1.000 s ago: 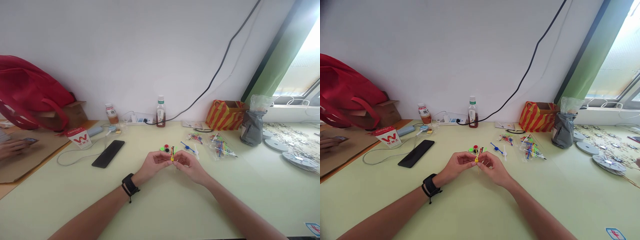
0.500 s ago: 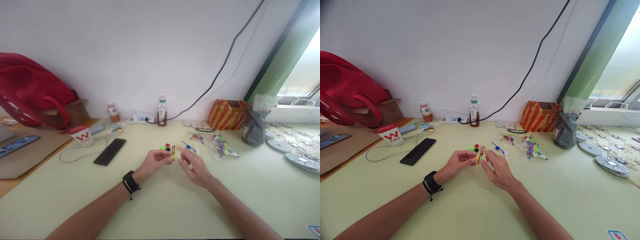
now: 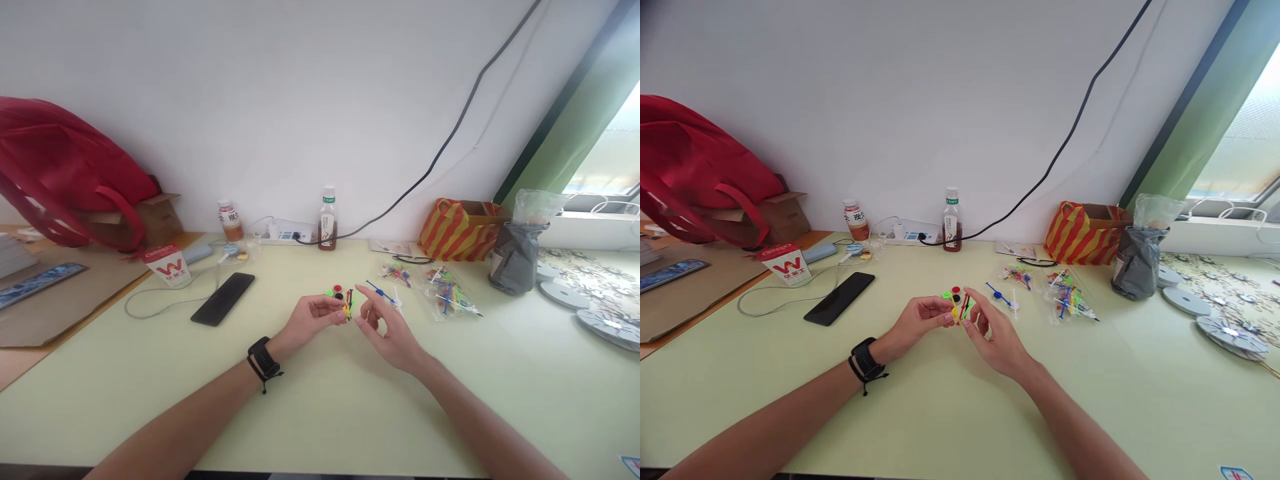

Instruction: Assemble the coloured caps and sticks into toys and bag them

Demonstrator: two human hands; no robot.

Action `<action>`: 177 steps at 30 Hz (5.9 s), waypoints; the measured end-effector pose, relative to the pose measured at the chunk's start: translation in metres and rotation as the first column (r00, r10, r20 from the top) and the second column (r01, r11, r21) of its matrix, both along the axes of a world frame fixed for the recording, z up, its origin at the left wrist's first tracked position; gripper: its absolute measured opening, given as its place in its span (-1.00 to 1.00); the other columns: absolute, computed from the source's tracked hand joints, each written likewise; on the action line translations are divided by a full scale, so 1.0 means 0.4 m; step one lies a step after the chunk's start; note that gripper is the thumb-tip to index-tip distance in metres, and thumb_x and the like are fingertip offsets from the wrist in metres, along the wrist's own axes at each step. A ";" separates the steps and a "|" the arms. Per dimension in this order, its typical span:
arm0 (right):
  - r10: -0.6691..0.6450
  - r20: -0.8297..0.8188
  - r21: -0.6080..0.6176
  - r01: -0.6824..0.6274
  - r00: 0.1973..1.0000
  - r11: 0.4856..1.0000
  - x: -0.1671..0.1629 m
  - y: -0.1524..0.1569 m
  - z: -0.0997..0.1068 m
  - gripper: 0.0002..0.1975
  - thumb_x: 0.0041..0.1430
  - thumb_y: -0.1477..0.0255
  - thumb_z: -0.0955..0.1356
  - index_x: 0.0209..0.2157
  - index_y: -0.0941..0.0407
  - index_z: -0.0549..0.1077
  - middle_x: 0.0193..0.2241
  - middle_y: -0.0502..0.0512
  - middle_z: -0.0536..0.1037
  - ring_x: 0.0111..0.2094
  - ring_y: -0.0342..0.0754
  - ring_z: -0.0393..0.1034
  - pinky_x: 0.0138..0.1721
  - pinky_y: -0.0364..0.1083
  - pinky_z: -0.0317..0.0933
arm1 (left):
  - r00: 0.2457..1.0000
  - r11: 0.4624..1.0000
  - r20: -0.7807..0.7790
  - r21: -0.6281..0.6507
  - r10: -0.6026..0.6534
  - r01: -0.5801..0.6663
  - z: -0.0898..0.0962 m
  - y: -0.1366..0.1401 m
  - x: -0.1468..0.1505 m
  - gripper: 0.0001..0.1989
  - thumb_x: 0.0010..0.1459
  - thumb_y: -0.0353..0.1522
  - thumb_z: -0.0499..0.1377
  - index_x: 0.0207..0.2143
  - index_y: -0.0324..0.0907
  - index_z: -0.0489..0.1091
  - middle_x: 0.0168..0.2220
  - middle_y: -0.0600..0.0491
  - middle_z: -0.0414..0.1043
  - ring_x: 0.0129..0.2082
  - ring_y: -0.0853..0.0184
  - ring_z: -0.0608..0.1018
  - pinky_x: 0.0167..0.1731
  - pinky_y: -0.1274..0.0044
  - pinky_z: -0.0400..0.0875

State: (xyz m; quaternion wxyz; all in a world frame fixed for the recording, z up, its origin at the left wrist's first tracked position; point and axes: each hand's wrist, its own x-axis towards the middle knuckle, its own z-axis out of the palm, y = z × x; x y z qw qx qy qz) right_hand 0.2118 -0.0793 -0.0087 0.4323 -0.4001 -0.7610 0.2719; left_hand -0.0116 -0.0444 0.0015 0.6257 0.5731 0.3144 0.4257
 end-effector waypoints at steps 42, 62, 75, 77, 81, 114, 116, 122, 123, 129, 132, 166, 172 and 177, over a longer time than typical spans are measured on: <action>-0.020 0.005 0.105 0.019 1.000 0.994 0.002 -0.005 -0.001 -0.42 0.39 0.32 0.29 0.38 -0.06 0.12 -0.20 0.07 0.50 -0.39 -0.10 0.38 -0.26 -0.04 0.40 | 0.998 0.999 -0.055 -0.029 -0.025 0.024 0.005 -0.006 0.004 -0.64 0.03 -0.21 0.48 -0.21 -0.28 0.62 -0.31 -0.07 0.63 -0.34 0.28 0.64 -0.23 0.42 0.56; 0.068 -0.061 -0.116 -0.075 0.996 0.990 -0.017 -0.003 0.007 -0.86 0.36 0.29 0.33 -0.15 0.05 0.43 -0.27 0.09 0.55 -0.32 -0.07 0.46 -0.31 -0.08 0.39 | 0.998 0.999 -0.045 -0.012 -0.038 0.037 -0.002 -0.005 0.001 -0.65 0.02 -0.23 0.49 -0.20 -0.26 0.62 -0.28 -0.07 0.64 -0.31 0.27 0.64 -0.20 0.41 0.55; -0.022 0.121 0.242 -0.008 0.992 0.970 0.004 -0.008 -0.004 -0.28 0.41 0.40 0.26 0.47 -0.16 -0.12 -0.17 0.07 0.49 -0.42 -0.11 0.37 -0.25 -0.03 0.43 | 0.995 0.997 -0.095 -0.069 -0.025 0.019 0.008 -0.007 0.004 -0.64 0.02 -0.17 0.48 -0.24 -0.26 0.63 -0.31 -0.08 0.63 -0.36 0.29 0.63 -0.26 0.44 0.56; -0.017 0.157 0.277 -0.027 0.988 0.961 0.003 -0.011 -0.001 -0.29 0.42 0.41 0.25 0.47 -0.17 -0.11 -0.17 0.07 0.49 -0.43 -0.10 0.35 -0.26 -0.02 0.43 | 0.994 0.996 -0.108 -0.092 -0.030 0.020 0.006 -0.004 0.002 -0.65 0.05 -0.16 0.46 -0.26 -0.26 0.64 -0.33 -0.07 0.63 -0.38 0.30 0.62 -0.27 0.47 0.55; 0.006 0.208 0.273 -0.065 0.978 0.960 0.002 -0.012 0.008 -0.36 0.43 0.40 0.24 0.45 -0.17 0.01 -0.18 0.10 0.49 -0.41 -0.08 0.36 -0.26 -0.01 0.42 | 0.990 0.989 -0.133 -0.143 -0.041 0.022 0.011 -0.002 0.000 -0.69 0.10 -0.15 0.42 -0.33 -0.24 0.64 -0.39 -0.04 0.61 -0.41 0.33 0.59 -0.29 0.49 0.51; 0.042 -0.144 -0.242 -0.076 0.989 0.967 -0.002 0.013 0.020 -0.63 0.35 0.14 0.34 -0.45 0.09 0.35 -0.52 -0.04 0.39 -0.47 -0.13 0.29 -0.42 -0.12 0.20 | 0.998 0.999 -0.057 0.003 -0.041 0.041 -0.005 0.005 -0.005 -0.66 0.08 -0.26 0.46 -0.12 -0.24 0.62 -0.26 -0.06 0.65 -0.26 0.27 0.64 -0.12 0.40 0.54; 0.032 -0.197 -0.253 -0.082 0.980 0.964 -0.004 0.014 0.018 -0.72 0.33 0.16 0.37 -0.31 0.08 0.41 -0.40 0.01 0.48 -0.39 -0.10 0.38 -0.35 -0.11 0.28 | 0.997 0.999 -0.067 0.005 -0.045 0.045 -0.010 0.005 -0.004 -0.65 0.07 -0.26 0.47 -0.11 -0.23 0.62 -0.26 -0.06 0.65 -0.24 0.24 0.65 -0.11 0.38 0.55; 0.069 -0.177 -0.264 -0.115 0.982 0.958 -0.012 0.012 0.007 -0.80 0.33 0.22 0.37 -0.18 0.05 0.45 -0.27 0.06 0.53 -0.28 -0.07 0.45 -0.25 -0.07 0.37 | 0.995 0.999 -0.091 0.019 -0.048 0.050 -0.020 0.005 -0.005 -0.64 0.05 -0.28 0.48 -0.10 -0.21 0.61 -0.15 -0.08 0.65 -0.14 0.19 0.66 -0.04 0.35 0.56; 0.074 -0.165 -0.263 -0.116 0.984 0.958 -0.013 0.013 0.005 -0.81 0.34 0.22 0.36 -0.17 0.05 0.46 -0.28 0.06 0.54 -0.28 -0.06 0.46 -0.26 -0.07 0.37 | 0.994 0.998 -0.097 0.025 -0.050 0.052 -0.020 0.004 -0.005 -0.63 0.05 -0.28 0.47 -0.10 -0.21 0.60 -0.15 -0.08 0.65 -0.14 0.19 0.67 -0.03 0.34 0.56; 0.008 -0.097 -0.186 -0.026 0.995 0.982 -0.016 0.014 0.000 -0.82 0.31 0.24 0.37 -0.19 0.04 0.52 -0.22 0.09 0.58 -0.28 -0.05 0.49 -0.29 -0.07 0.38 | 0.993 0.996 -0.100 0.051 -0.067 0.072 -0.017 0.003 -0.003 -0.65 0.07 -0.29 0.46 -0.10 -0.20 0.58 -0.14 -0.08 0.65 -0.12 0.20 0.67 0.00 0.35 0.56; -0.010 -0.094 -0.194 -0.008 0.996 0.981 -0.019 0.011 0.001 -0.81 0.32 0.24 0.37 -0.18 0.04 0.53 -0.28 0.07 0.59 -0.34 -0.06 0.48 -0.33 -0.08 0.36 | 0.991 0.995 -0.105 0.061 -0.077 0.084 -0.017 -0.001 0.001 -0.66 0.08 -0.28 0.46 -0.11 -0.21 0.57 -0.12 -0.09 0.65 -0.11 0.19 0.67 0.00 0.35 0.56; -0.424 0.658 0.186 0.412 0.622 0.892 0.095 0.140 -0.052 -0.86 0.33 0.51 0.32 -0.27 0.06 0.53 -0.25 0.14 0.61 -0.13 0.08 0.41 -0.26 -0.03 0.15 | 0.701 0.783 -0.581 0.620 0.414 0.052 -0.043 0.061 -0.038 -0.81 0.30 -0.29 0.19 -0.08 -0.10 0.51 -0.11 -0.02 0.55 -0.06 0.13 0.53 0.02 0.29 0.40; -0.544 0.634 0.327 0.446 0.550 0.833 0.095 0.156 -0.070 -0.79 0.41 0.47 0.27 -0.18 0.07 0.56 -0.20 0.21 0.59 -0.09 0.13 0.36 -0.17 0.04 0.17 | 0.704 0.786 -0.597 0.611 0.385 0.089 -0.042 0.056 -0.037 -0.79 0.30 -0.24 0.20 -0.11 -0.09 0.56 -0.08 -0.04 0.55 -0.02 0.11 0.52 0.06 0.29 0.37; -0.468 0.604 0.391 0.271 0.645 0.880 0.066 0.133 -0.066 -0.69 0.41 0.51 0.22 0.05 0.07 0.52 -0.09 0.23 0.54 -0.03 0.15 0.29 -0.04 0.07 0.15 | 0.702 0.804 -0.598 0.592 0.387 0.061 -0.036 0.047 -0.035 -0.83 0.22 -0.23 0.27 -0.17 -0.08 0.51 -0.14 0.01 0.57 -0.06 0.11 0.53 -0.02 0.31 0.41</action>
